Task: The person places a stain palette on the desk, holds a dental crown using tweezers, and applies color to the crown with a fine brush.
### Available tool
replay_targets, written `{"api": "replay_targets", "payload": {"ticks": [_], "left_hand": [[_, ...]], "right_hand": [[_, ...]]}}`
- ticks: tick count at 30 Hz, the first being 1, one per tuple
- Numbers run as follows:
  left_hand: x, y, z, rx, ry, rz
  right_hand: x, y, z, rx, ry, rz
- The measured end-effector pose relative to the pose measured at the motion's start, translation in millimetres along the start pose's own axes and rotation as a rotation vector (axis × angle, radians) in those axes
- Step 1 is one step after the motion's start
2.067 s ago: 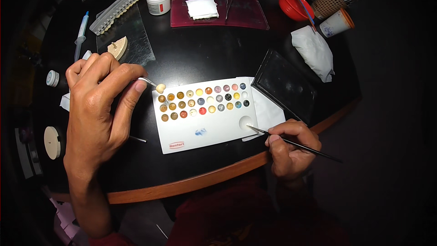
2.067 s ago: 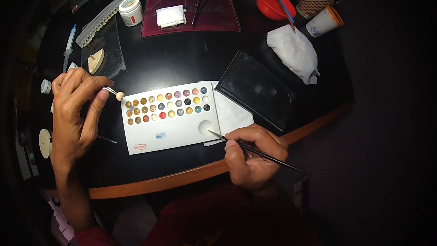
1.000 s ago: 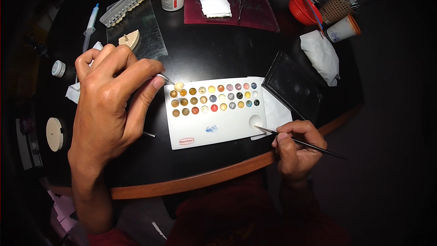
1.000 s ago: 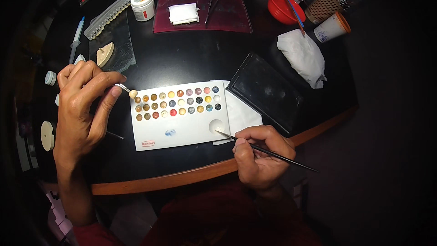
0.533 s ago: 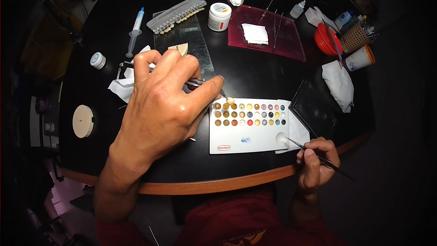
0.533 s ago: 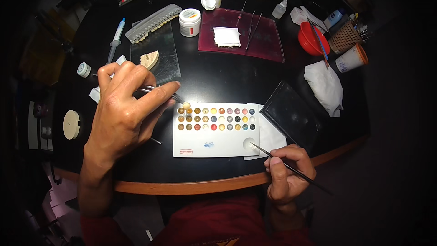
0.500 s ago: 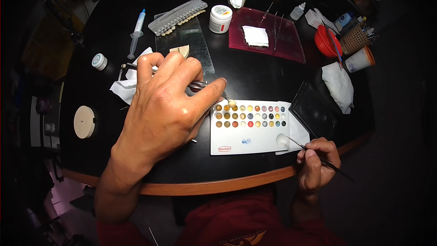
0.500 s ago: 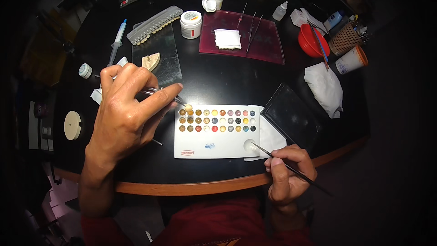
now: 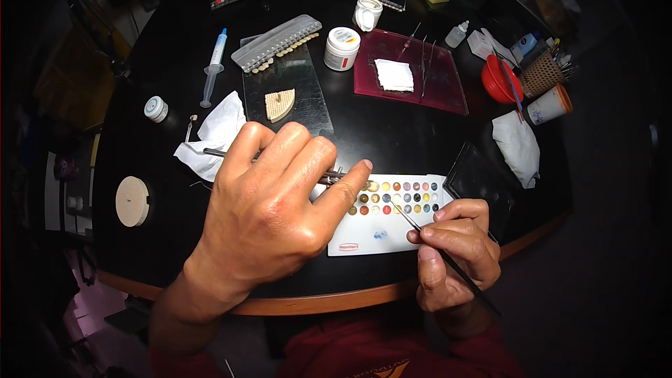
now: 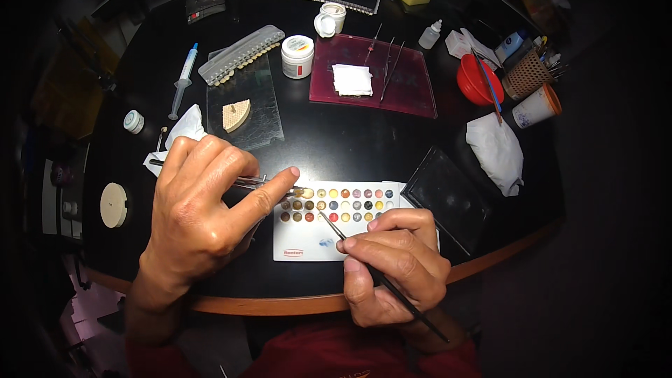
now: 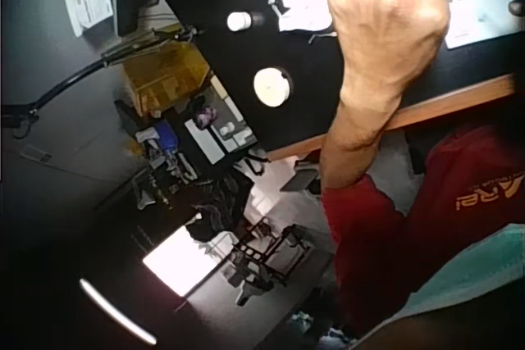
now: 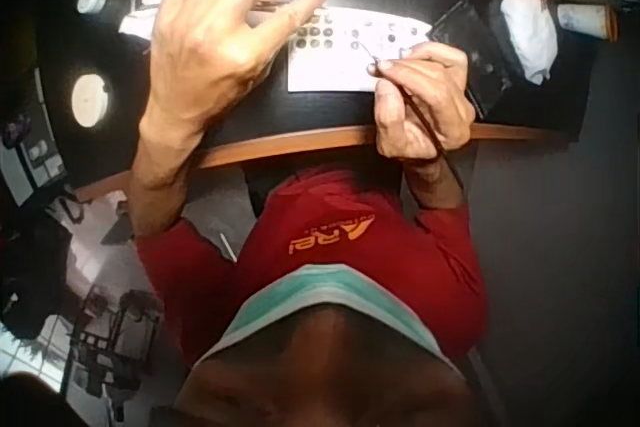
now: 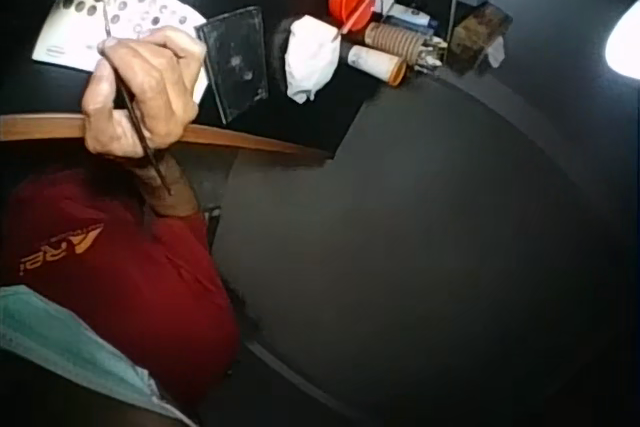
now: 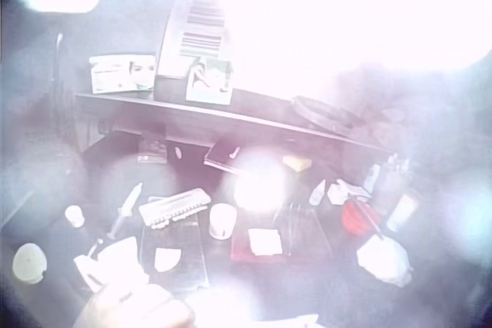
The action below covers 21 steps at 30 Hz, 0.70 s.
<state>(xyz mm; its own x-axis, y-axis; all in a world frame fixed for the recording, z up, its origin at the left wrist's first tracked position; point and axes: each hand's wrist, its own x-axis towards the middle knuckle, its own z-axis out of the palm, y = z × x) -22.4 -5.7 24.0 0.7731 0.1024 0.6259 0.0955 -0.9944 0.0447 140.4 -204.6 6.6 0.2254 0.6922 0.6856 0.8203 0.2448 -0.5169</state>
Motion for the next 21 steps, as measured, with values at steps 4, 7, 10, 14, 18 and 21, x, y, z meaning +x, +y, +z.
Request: {"api": "replay_targets", "payload": {"ticks": [4, 7, 10, 14, 18, 21], "left_hand": [[-1.3, 2.0, 0.7, 0.014, -0.022, 0.009], [-2.6, 1.9, 3.5, 0.021, -0.021, 0.010], [-2.0, 1.9, 4.7, 0.017, -0.018, 0.012], [-2.0, 2.1, 3.3, 0.019, -0.024, 0.007], [-1.6, 1.5, 3.5, 0.006, -0.044, 0.001], [-1.1, 1.8, 3.3, 0.008, -0.041, -0.002]], "right_hand": [[6.8, -1.8, 6.5, -0.048, -0.027, 0.018], [6.7, -1.6, 11.9, -0.074, -0.032, 0.023], [7.2, -2.5, 11.8, -0.143, -0.034, -0.023], [6.0, -1.0, 16.3, -0.150, -0.031, -0.018], [9.5, 0.4, 17.1, -0.154, -0.027, -0.026], [10.1, -0.3, 18.5, -0.152, -0.022, -0.011]]}}
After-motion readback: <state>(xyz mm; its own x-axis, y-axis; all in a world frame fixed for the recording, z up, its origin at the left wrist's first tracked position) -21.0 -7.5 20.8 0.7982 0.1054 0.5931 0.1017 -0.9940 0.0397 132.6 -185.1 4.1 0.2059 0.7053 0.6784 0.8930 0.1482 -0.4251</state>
